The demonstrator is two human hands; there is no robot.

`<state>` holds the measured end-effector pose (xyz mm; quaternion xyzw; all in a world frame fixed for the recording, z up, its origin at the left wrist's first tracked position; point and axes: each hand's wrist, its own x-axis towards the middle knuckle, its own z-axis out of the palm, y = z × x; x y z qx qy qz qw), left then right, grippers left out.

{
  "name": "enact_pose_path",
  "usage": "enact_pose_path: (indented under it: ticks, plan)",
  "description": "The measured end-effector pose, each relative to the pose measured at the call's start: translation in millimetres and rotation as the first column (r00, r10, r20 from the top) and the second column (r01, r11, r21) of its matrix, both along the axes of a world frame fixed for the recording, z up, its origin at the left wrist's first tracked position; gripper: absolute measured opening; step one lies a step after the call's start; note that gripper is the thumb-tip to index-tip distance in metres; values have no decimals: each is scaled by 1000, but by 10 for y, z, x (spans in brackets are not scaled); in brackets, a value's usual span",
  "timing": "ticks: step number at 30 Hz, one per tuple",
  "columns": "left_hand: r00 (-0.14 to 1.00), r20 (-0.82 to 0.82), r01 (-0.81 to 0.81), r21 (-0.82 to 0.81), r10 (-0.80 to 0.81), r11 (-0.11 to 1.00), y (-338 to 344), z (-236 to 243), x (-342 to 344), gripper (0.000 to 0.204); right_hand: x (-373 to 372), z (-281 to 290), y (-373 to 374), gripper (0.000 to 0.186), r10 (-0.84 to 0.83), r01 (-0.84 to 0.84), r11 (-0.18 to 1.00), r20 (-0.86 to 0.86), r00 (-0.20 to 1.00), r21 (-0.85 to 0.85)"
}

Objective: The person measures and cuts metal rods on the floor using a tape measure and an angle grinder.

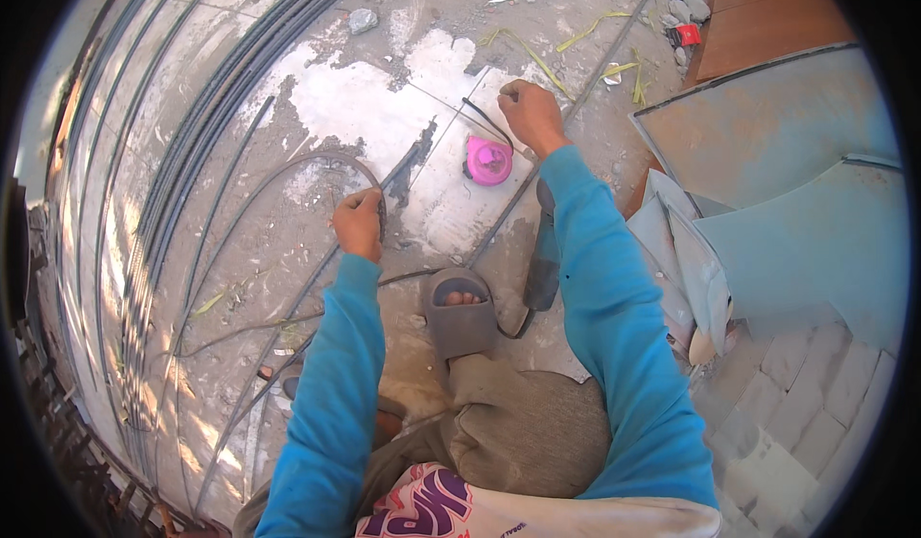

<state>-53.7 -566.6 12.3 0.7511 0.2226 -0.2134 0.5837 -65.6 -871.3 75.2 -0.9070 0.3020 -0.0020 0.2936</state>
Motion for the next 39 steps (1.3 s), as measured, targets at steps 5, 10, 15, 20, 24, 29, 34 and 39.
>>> enact_pose_path:
  ticks: [5, 10, 15, 20, 24, 29, 34, 39]
  plan:
    - [1000, 18, 1, 56, -2, 998, 88, -61, 13, 22, 249, 120, -540, 31, -31, 15, 981, -78, 997, -192]
    - [999, 33, -3, 68, 1, 998, 23, 12, -16, 25, 285, -176, -1481, 42, -200, 151, 928, -114, 973, -339]
    - [999, -20, 39, 95, -37, 995, -5, -77, -23, 28, 230, -635, -2238, 43, -501, 340, 791, -218, 838, -509]
    - [998, -62, 1, 84, 4, 996, 106, 10, 20, 29, 390, -955, -2494, 40, -342, -30, 817, -527, 778, -575]
    - [991, 27, -132, 102, 130, 986, -427, 20, -177, 25, -293, -1234, -4299, 24, -50, -509, 617, -675, 736, -600]
    - [959, 30, -279, 287, 283, 916, -314, 138, -196, 19, -146, -1979, -4697, 26, 317, -570, 695, -525, 790, -438]
    - [959, -8, -272, 273, 285, 923, -316, 81, -227, 10, -173, -2201, -4958, 34, 198, -759, 491, -794, 575, -428]
    - [962, 153, -269, 415, 225, 869, -346, 115, -225, 17, -209, -2021, -4242, 32, -209, -319, 713, -624, 753, -624]
